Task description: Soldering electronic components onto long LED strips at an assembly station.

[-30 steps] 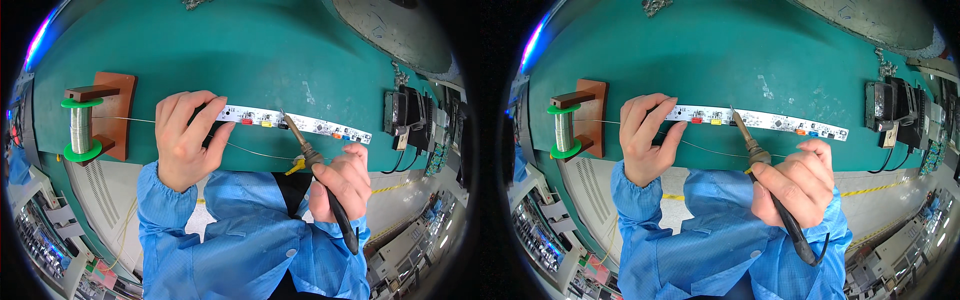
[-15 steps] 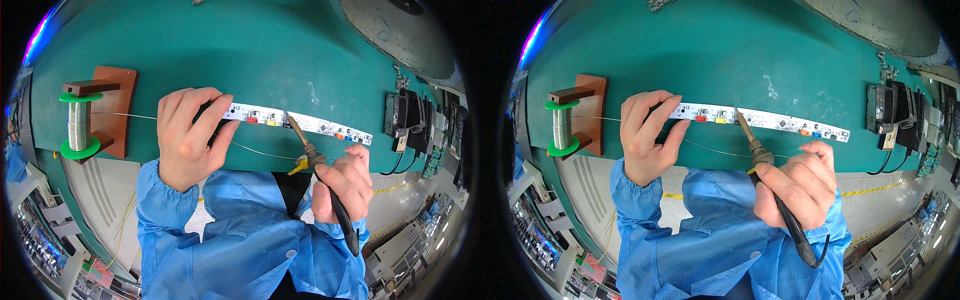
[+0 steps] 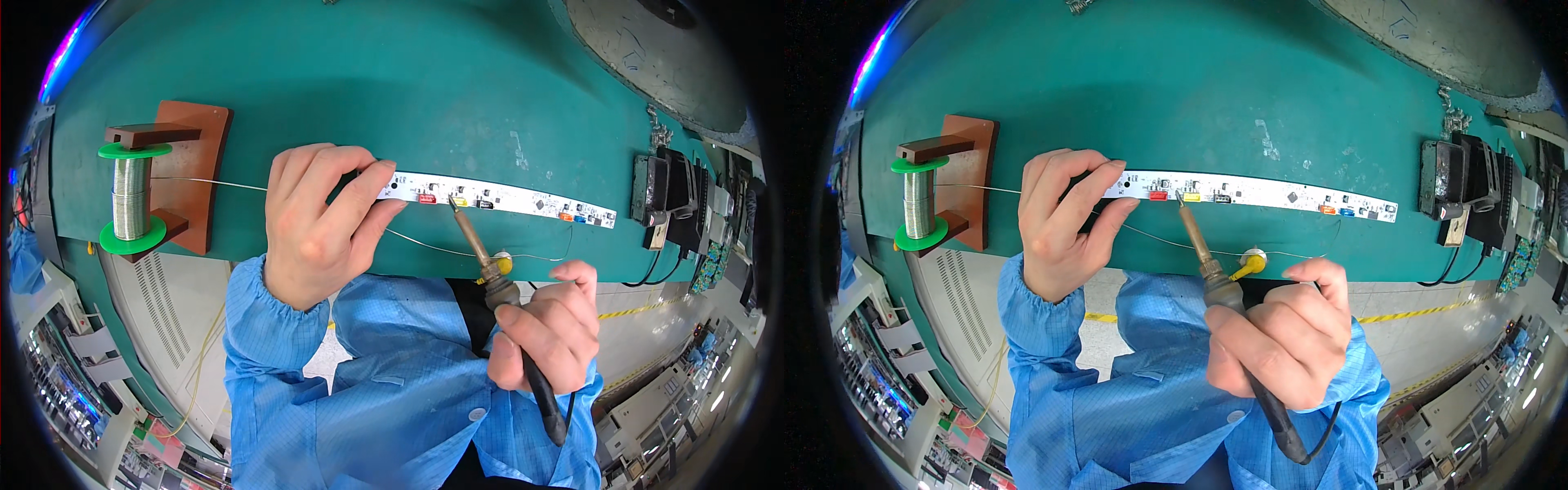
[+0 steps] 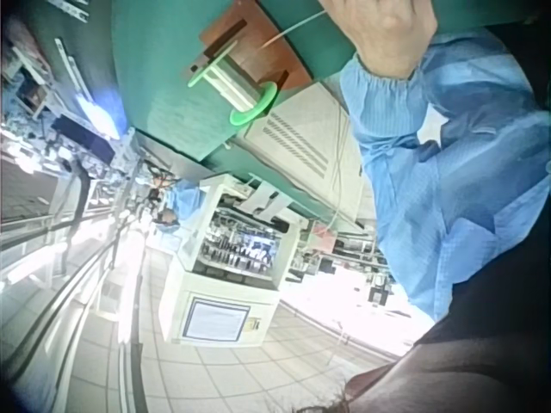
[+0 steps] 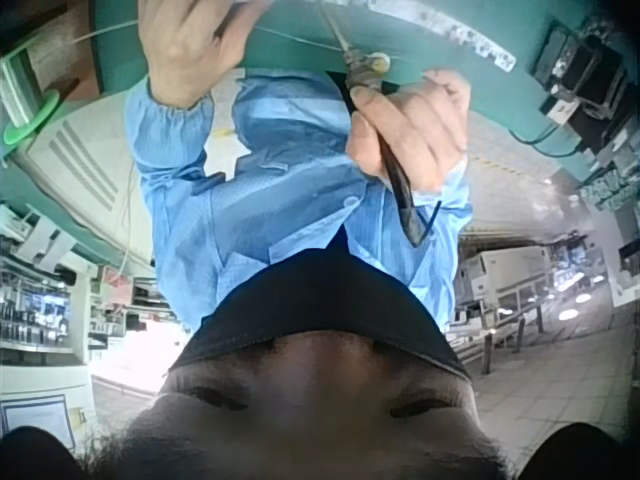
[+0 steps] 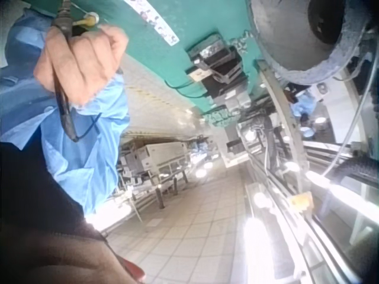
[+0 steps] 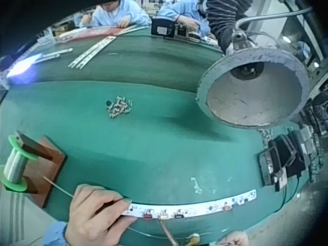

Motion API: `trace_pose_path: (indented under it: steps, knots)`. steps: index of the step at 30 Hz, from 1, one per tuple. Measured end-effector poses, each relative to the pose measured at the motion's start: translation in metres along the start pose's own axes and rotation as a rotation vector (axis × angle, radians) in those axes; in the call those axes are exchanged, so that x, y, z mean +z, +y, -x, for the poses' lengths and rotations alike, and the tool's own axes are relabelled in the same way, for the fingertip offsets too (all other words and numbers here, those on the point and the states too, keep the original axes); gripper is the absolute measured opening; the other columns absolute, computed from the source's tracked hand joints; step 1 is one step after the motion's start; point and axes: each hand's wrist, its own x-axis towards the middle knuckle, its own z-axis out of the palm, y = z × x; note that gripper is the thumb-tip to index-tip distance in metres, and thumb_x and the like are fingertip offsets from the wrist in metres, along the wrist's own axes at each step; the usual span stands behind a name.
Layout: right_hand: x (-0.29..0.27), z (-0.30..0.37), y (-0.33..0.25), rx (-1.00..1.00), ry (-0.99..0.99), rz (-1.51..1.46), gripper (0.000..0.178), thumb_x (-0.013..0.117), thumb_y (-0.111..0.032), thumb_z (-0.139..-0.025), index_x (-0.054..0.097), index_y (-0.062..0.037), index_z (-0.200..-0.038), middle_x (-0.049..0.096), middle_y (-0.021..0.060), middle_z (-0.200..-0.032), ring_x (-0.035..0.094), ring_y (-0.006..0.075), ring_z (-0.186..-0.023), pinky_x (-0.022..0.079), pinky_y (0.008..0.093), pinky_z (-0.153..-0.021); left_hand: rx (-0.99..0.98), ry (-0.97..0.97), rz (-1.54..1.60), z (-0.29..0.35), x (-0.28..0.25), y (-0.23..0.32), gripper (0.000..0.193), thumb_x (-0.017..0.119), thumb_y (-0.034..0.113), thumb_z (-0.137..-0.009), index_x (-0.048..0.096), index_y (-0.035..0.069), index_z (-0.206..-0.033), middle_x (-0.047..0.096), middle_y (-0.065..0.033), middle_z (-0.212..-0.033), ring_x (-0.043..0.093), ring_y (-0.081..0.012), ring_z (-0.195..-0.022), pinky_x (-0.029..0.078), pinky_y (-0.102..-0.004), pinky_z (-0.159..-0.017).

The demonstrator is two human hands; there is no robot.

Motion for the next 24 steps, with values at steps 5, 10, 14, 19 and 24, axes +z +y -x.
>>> trace_pose_path:
  steps: [5, 10, 14, 19, 24]
  knots:
    - [0.0056, -0.0021, 0.0009, -0.002, -0.031, 0.023, 0.016, 0.067, -0.005, -0.062, 0.071, -0.0084, -0.077, 0.049, -0.0028, -0.052, 0.044, 0.0121, -0.048, 0.045, 0.0334, -0.068, 0.010, 0.020, 0.004, 0.0011, 0.0023, -0.0011, 0.035, 0.080, 0.005, -0.059, 0.068, 0.003, -0.092, 0.061, -0.0080, -0.091, 0.057, -0.0260, -0.083, 0.045, -0.0366, -0.071]
    - [0.0071, -0.0028, 0.0018, 0.005, -0.061, 0.019, 0.017, 0.068, -0.004, -0.061, 0.070, -0.0076, -0.078, 0.049, -0.0031, -0.052, 0.044, 0.0121, -0.048, 0.045, 0.0334, -0.068, 0.027, 0.037, -0.001, 0.0020, 0.0042, -0.0032, 0.034, 0.080, 0.009, -0.059, 0.067, 0.004, -0.090, 0.060, -0.0070, -0.090, 0.057, -0.0255, -0.081, 0.044, -0.0376, -0.071]
    - [0.0086, -0.0036, 0.0004, 0.007, -0.048, 0.020, 0.017, 0.069, -0.005, -0.061, 0.070, -0.0071, -0.078, 0.049, -0.0026, -0.052, 0.043, 0.0123, -0.047, 0.045, 0.0334, -0.067, 0.030, 0.037, 0.001, 0.0013, 0.0034, -0.0027, 0.035, 0.080, 0.009, -0.059, 0.067, 0.004, -0.090, 0.060, -0.0069, -0.090, 0.057, -0.0254, -0.081, 0.044, -0.0376, -0.071]
    - [0.0057, -0.0048, 0.0011, 0.001, -0.069, 0.022, 0.017, 0.069, -0.004, -0.061, 0.070, -0.0070, -0.078, 0.049, -0.0020, -0.052, 0.044, 0.0126, -0.048, 0.045, 0.0335, -0.067, 0.029, 0.037, -0.002, 0.0012, 0.0039, -0.0028, 0.035, 0.080, 0.008, -0.058, 0.067, 0.004, -0.090, 0.060, -0.0070, -0.090, 0.057, -0.0254, -0.082, 0.044, -0.0375, -0.071]
    - [0.0028, -0.0045, 0.0017, 0.031, -0.025, -0.006, 0.018, 0.068, -0.003, -0.061, 0.071, -0.0068, -0.078, 0.052, -0.0013, -0.053, 0.048, 0.0128, -0.049, 0.046, 0.0344, -0.069, 0.029, 0.033, -0.004, 0.0007, 0.0037, -0.0033, 0.034, 0.080, 0.008, -0.059, 0.067, 0.004, -0.090, 0.060, -0.0069, -0.090, 0.057, -0.0254, -0.082, 0.044, -0.0375, -0.072]
